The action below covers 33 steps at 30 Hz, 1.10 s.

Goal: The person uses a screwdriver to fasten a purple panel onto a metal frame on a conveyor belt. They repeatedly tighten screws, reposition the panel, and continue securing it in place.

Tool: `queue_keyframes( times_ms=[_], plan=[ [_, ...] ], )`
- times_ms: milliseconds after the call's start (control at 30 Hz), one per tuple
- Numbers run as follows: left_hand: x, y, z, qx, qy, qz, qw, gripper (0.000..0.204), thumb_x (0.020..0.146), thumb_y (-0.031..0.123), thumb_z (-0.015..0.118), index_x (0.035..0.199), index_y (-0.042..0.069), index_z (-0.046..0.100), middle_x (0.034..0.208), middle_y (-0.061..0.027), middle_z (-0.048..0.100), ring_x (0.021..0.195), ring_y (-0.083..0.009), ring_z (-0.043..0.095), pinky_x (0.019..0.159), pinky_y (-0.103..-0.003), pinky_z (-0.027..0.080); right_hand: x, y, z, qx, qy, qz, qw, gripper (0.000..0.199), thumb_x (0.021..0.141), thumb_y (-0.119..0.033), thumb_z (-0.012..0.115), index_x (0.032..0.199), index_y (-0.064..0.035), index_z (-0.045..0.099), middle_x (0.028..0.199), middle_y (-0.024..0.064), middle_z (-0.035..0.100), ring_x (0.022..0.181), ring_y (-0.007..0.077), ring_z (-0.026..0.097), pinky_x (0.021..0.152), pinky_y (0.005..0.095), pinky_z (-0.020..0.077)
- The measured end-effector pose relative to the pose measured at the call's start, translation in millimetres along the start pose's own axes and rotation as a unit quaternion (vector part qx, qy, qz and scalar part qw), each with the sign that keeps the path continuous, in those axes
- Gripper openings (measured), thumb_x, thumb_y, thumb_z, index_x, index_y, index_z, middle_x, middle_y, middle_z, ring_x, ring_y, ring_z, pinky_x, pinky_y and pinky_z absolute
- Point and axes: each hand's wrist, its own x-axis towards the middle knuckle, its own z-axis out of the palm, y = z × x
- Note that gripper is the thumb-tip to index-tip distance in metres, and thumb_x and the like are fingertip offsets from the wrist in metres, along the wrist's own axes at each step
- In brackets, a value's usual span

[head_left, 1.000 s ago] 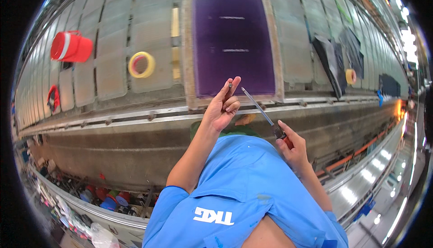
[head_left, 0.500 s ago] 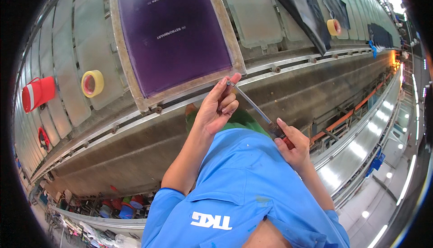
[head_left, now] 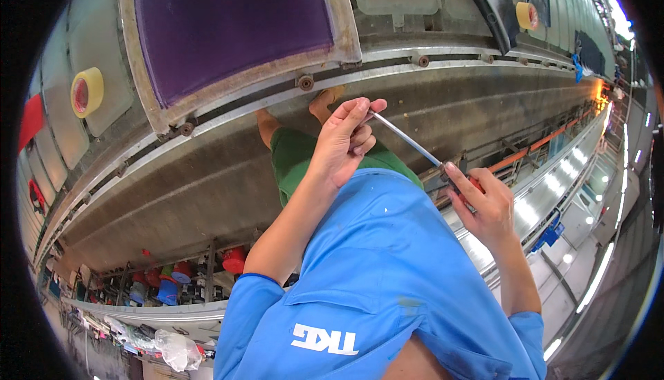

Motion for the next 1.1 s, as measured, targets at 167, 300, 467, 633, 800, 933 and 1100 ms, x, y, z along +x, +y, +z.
queue_keyframes(
  times_ms=[167,300,467,633,800,933,1100],
  plan=[
    [24.4,-20.4,-15.5,-0.067,0.013,-0.037,0.997,0.020,0.096,0.027,0.064,0.105,0.010,0.061,0.111,-0.0084,0.066,0.050,-0.0051,0.025,0.047,-0.022,0.027,10.2,-10.2,5.6,0.093,-0.061,0.117,0.987,0.054,0.081,-0.008,0.073,0.133,-0.0158,0.061,0.083,0.0063,0.056,0.058,0.0170,0.054,0.054,0.0316,0.0461],
    [46.7,-17.9,-10.0,-0.052,0.010,-0.028,0.998,0.027,0.095,0.031,0.065,0.110,0.008,0.063,0.115,-0.0119,0.066,0.051,-0.0057,0.023,0.048,-0.022,0.027,38.2,-10.3,-12.9,0.107,-0.091,0.146,0.979,0.055,0.081,-0.004,0.071,0.133,-0.0128,0.057,0.089,0.0099,0.057,0.072,0.0244,0.061,0.064,0.0363,0.0497],
    [57.6,-3.4,-12.3,0.010,0.005,0.038,0.999,0.030,0.097,0.027,0.062,0.119,0.006,0.063,0.123,-0.0101,0.065,0.051,-0.0054,0.024,0.048,-0.021,0.027,55.3,-2.8,-16.8,0.024,-0.078,0.090,0.993,0.053,0.079,0.000,0.069,0.129,-0.0103,0.056,0.106,0.0143,0.057,0.089,0.0336,0.062,0.075,0.0421,0.0504],
    [59.9,3.1,-10.3,0.044,-0.014,0.072,0.996,0.028,0.097,0.019,0.061,0.122,0.006,0.063,0.126,-0.0056,0.064,0.051,-0.0042,0.025,0.048,-0.021,0.026,71.3,-10.8,-25.2,-0.034,-0.084,0.075,0.993,0.055,0.080,0.000,0.069,0.132,-0.0096,0.056,0.109,0.0130,0.057,0.088,0.0307,0.063,0.073,0.0397,0.0514],
    [65.7,-2.3,-13.1,0.017,-0.005,0.047,0.999,0.026,0.096,0.017,0.062,0.120,0.007,0.065,0.127,-0.0030,0.064,0.052,-0.0038,0.025,0.048,-0.021,0.025,81.9,-15.1,-30.1,-0.066,-0.086,0.039,0.993,0.052,0.082,0.000,0.069,0.131,-0.0088,0.058,0.104,0.0123,0.060,0.083,0.0275,0.064,0.070,0.0376,0.0523],
    [68.1,-3.0,-12.1,-0.005,0.004,0.047,0.999,0.025,0.094,0.017,0.066,0.115,0.004,0.068,0.084,0.0092,0.063,0.048,-0.0020,0.026,0.046,-0.022,0.022,89.1,-18.0,-36.0,-0.080,-0.116,0.046,0.989,0.054,0.082,0.003,0.069,0.133,-0.0072,0.056,0.107,0.0122,0.059,0.085,0.0239,0.066,0.072,0.0350,0.0551],
    [67.5,-1.4,-12.1,0.010,0.017,0.042,0.999,0.024,0.095,0.017,0.064,0.117,0.006,0.067,0.108,0.0026,0.062,0.050,-0.0026,0.027,0.047,-0.021,0.024,95.9,-21.2,-41.6,-0.093,-0.139,0.042,0.985,0.057,0.082,0.004,0.068,0.136,-0.0070,0.054,0.108,0.0123,0.058,0.087,0.0215,0.066,0.073,0.0330,0.0580]
  ],
)
